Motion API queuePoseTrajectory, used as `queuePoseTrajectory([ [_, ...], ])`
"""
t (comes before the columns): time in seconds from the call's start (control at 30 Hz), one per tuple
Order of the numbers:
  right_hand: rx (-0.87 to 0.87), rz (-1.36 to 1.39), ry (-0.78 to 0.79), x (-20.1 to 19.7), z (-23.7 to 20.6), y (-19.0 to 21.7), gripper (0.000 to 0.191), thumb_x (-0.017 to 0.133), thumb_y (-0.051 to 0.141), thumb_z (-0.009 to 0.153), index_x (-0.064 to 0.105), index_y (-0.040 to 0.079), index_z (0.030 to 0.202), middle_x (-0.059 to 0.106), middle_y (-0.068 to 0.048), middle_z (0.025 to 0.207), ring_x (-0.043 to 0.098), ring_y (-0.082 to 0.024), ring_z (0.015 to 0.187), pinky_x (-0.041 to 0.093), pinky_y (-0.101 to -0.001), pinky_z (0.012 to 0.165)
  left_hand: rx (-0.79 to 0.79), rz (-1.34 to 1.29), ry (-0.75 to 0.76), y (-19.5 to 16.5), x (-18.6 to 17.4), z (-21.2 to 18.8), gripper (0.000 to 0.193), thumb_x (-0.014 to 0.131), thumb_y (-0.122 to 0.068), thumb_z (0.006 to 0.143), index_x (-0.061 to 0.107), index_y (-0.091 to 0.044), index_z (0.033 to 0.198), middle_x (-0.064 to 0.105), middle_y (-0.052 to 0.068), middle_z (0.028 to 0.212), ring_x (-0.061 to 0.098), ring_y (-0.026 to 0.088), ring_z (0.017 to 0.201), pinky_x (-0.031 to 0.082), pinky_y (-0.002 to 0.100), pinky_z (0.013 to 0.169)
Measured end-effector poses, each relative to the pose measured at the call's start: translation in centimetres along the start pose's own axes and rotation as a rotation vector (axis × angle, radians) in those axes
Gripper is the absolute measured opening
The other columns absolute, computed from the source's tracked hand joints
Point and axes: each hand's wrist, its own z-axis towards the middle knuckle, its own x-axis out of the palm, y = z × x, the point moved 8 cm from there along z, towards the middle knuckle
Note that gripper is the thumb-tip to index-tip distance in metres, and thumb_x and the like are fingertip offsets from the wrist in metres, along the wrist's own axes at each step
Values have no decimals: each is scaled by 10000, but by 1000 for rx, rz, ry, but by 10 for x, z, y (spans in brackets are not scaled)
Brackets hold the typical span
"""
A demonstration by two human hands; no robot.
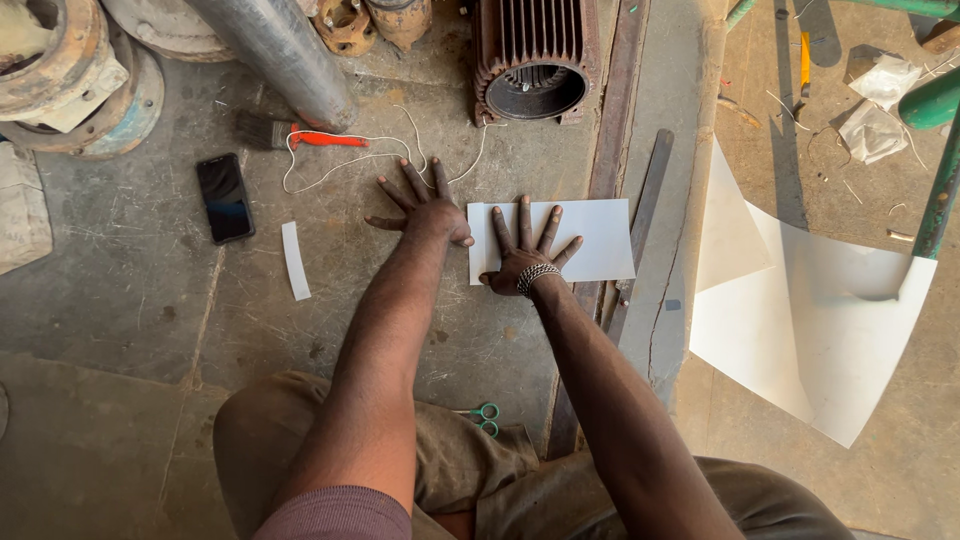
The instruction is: The person sits on the floor of a workshop and cuts a white sheet into narrow strips using scissors. They fold and crease the cut strips by hand, reach into an electric motor housing on the floor, then continue cutting more strips from the sheet.
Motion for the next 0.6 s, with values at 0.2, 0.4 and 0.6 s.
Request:
queuePoseTrajectory([
  [0.2,-3,16,0,-1,2,1,1218,751,629,781,-121,454,1614,-378,-65,1665,-395,-511,1442,-142,-911,976,-15,15,18,7,13,-20,1497,884,-506,758,-389,-364,1534,-510,131,1570,-424,536,1400,3,925,1009],
  [0.4,-9,22,-25,-4,1,0,1260,784,619,747,-110,458,1620,-357,-37,1682,-391,-505,1455,-135,-899,985,-14,26,18,12,25,-49,1501,909,-456,753,-352,-358,1560,-497,140,1585,-423,549,1400,-2,922,1005],
  [0.6,-32,37,-49,-6,1,3,1240,761,648,762,-115,459,1620,-349,-49,1684,-389,-513,1457,-128,-909,990,-42,-133,-66,32,43,-70,1531,923,-522,699,-343,-378,1548,-447,104,1626,-386,525,1460,22,914,1048],
])
